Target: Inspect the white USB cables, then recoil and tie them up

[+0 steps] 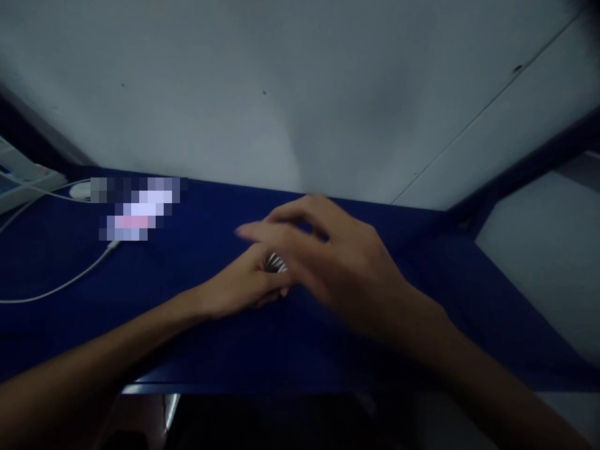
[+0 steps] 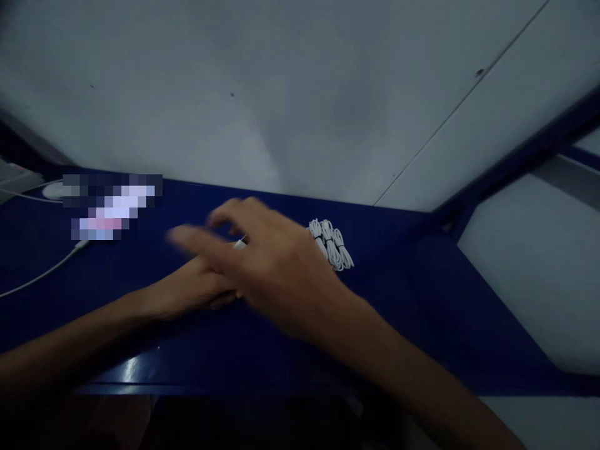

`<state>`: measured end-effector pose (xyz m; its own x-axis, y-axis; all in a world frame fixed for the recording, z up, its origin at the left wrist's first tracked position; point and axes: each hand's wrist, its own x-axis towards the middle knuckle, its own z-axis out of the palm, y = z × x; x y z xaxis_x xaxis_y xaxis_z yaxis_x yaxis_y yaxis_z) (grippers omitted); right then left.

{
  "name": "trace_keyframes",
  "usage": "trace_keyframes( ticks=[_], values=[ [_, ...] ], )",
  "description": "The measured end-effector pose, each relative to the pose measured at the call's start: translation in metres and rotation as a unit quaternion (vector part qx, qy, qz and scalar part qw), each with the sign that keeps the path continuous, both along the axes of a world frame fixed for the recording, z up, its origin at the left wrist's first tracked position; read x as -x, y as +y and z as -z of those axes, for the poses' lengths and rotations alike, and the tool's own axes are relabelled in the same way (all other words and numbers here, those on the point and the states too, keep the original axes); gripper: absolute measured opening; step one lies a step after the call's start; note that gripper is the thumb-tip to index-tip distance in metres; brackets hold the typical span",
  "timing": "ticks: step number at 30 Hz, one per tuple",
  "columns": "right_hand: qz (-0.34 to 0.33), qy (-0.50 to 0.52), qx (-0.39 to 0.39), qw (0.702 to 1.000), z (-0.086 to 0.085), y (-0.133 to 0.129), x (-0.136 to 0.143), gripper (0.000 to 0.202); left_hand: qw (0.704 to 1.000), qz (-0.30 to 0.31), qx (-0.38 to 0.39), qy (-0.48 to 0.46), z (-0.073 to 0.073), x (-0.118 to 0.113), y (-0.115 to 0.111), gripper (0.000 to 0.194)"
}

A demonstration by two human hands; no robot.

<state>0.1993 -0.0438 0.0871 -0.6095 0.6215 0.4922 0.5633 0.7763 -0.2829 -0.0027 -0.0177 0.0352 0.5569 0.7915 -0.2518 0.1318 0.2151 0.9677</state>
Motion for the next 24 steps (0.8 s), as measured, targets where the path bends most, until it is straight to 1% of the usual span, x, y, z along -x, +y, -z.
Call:
trace_keyframes(
  ticks=[1,4,6,9,12,16,19,24],
  values=[
    [0.001,0.011,0.008,1.0,0.002,0.011,-0.001,0.022,1.0,0.002,-0.015,0.01,0.0,0.001,0.0,0.024],
    [-0.014,0.033,0.097,0.995,0.012,0.038,-0.006,0.019,0.995,0.005,-0.085,0.05,0.004,0.003,0.0,0.02],
    [-0.034,0.043,0.128,0.99,0.018,0.046,-0.01,0.016,0.988,-0.002,-0.13,0.083,0.007,0.004,0.002,0.016],
    [-0.059,0.054,0.131,0.988,0.025,0.047,-0.015,0.011,0.984,-0.007,-0.149,0.101,0.009,0.004,0.004,0.02],
    [-0.074,0.051,0.1,0.991,0.033,0.048,-0.019,0.012,0.984,0.004,-0.142,0.104,0.009,0.003,0.006,0.022],
    [-0.093,0.04,0.063,0.993,0.041,0.05,-0.023,0.014,0.991,0.022,-0.091,0.093,0.007,0.001,0.008,0.018],
    [-0.092,0.019,0.064,0.994,0.041,0.051,-0.026,0.01,0.996,0.029,-0.047,0.071,0.008,0.001,0.009,0.021],
    [-0.085,-0.009,0.084,0.993,0.037,0.048,-0.028,0.007,0.999,0.031,-0.002,0.041,0.007,0.001,0.009,0.024]
  ],
)
